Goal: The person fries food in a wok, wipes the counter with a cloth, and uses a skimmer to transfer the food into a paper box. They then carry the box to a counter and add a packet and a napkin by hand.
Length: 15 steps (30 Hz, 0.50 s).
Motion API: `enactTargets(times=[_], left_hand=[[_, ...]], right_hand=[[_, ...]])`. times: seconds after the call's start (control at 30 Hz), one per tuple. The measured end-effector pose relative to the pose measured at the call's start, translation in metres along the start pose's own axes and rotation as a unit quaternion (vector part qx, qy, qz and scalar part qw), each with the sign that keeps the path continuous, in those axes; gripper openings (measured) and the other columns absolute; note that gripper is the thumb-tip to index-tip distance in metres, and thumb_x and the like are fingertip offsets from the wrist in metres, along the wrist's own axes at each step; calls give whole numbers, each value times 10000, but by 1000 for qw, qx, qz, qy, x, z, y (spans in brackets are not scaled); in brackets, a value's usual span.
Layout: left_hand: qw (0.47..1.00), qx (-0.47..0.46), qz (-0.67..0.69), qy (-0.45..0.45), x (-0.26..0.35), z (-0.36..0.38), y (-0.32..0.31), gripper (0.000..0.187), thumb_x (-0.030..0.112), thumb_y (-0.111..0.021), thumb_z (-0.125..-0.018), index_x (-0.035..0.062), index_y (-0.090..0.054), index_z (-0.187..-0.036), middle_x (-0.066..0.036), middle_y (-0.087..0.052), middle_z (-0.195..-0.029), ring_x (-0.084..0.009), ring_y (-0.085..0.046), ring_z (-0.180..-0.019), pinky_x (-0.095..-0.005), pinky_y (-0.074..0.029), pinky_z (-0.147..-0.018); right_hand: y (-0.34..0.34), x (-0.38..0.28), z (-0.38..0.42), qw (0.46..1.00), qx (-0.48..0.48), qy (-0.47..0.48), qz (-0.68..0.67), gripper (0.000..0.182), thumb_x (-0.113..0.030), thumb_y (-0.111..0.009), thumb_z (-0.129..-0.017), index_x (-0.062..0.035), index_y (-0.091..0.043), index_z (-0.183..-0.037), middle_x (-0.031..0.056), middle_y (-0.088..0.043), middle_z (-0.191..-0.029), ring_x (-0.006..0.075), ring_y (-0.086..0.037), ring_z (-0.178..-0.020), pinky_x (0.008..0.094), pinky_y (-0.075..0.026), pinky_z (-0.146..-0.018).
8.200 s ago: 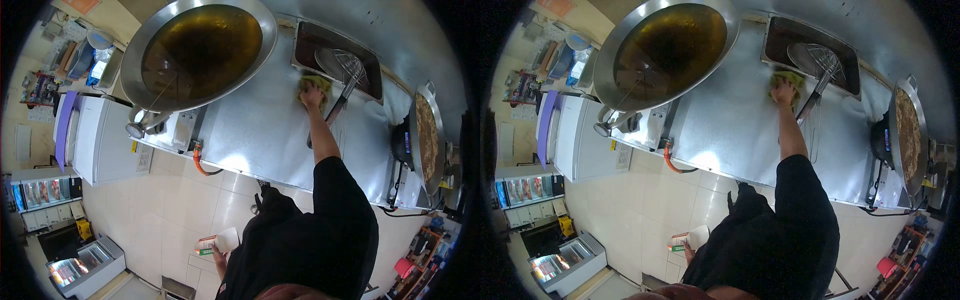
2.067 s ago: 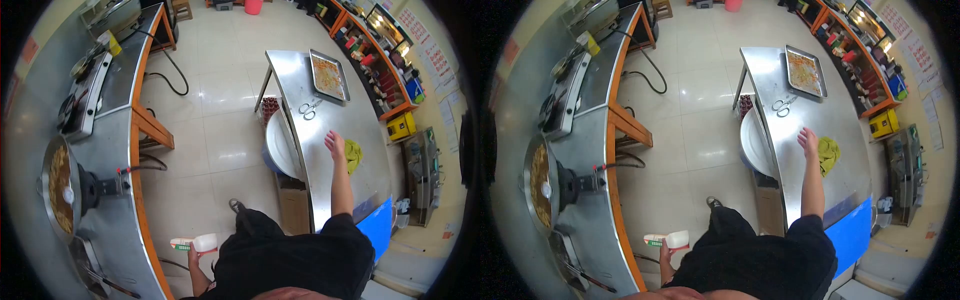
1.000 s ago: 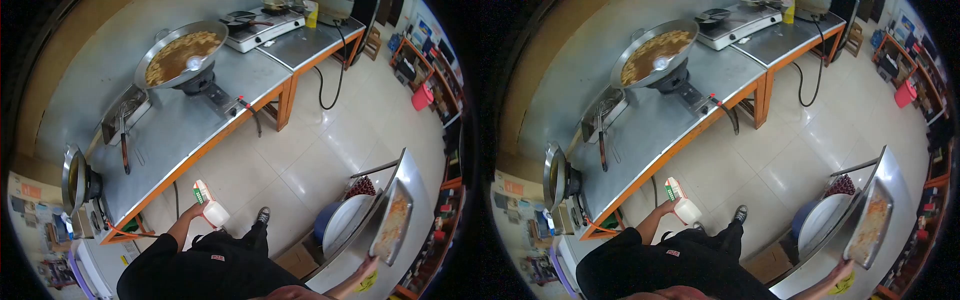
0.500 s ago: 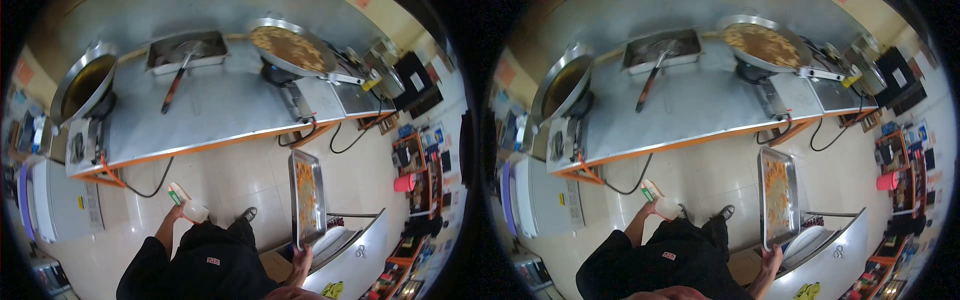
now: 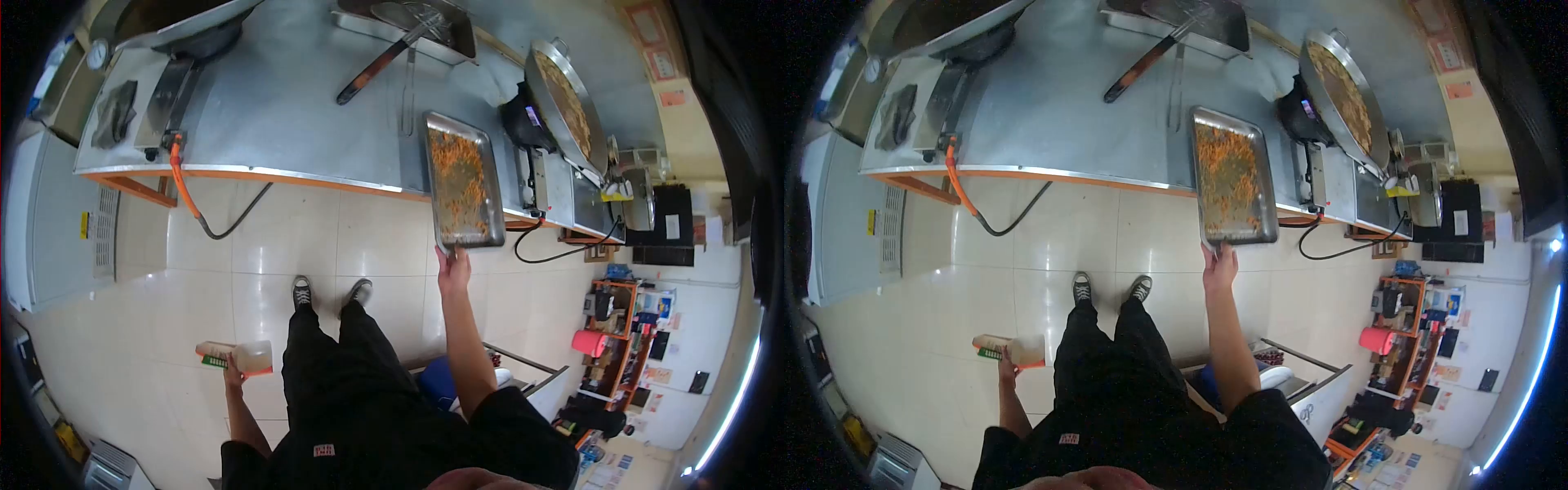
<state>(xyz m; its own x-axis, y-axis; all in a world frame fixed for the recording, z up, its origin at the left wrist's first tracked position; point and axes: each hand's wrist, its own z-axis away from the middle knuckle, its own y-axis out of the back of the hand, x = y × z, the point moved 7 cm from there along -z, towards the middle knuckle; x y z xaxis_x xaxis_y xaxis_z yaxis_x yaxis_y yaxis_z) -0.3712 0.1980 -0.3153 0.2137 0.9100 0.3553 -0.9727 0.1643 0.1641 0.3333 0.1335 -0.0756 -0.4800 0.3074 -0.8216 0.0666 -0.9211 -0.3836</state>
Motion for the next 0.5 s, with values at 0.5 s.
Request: enactTargets(times=[0.5], left_hand=[[986,-40,137,87,-85,40,-37,773,728,-407,-834,194,-386,-1393,-28,-504,-1287,-205,-508,-1113,-386,-452,-816]], right_hand=[[-160,48,-191,978,-87,-133,132,188,-125,-485,-962,42,-498,-1047,157,-579,-958,279,-613,-943,341,-562,-874]])
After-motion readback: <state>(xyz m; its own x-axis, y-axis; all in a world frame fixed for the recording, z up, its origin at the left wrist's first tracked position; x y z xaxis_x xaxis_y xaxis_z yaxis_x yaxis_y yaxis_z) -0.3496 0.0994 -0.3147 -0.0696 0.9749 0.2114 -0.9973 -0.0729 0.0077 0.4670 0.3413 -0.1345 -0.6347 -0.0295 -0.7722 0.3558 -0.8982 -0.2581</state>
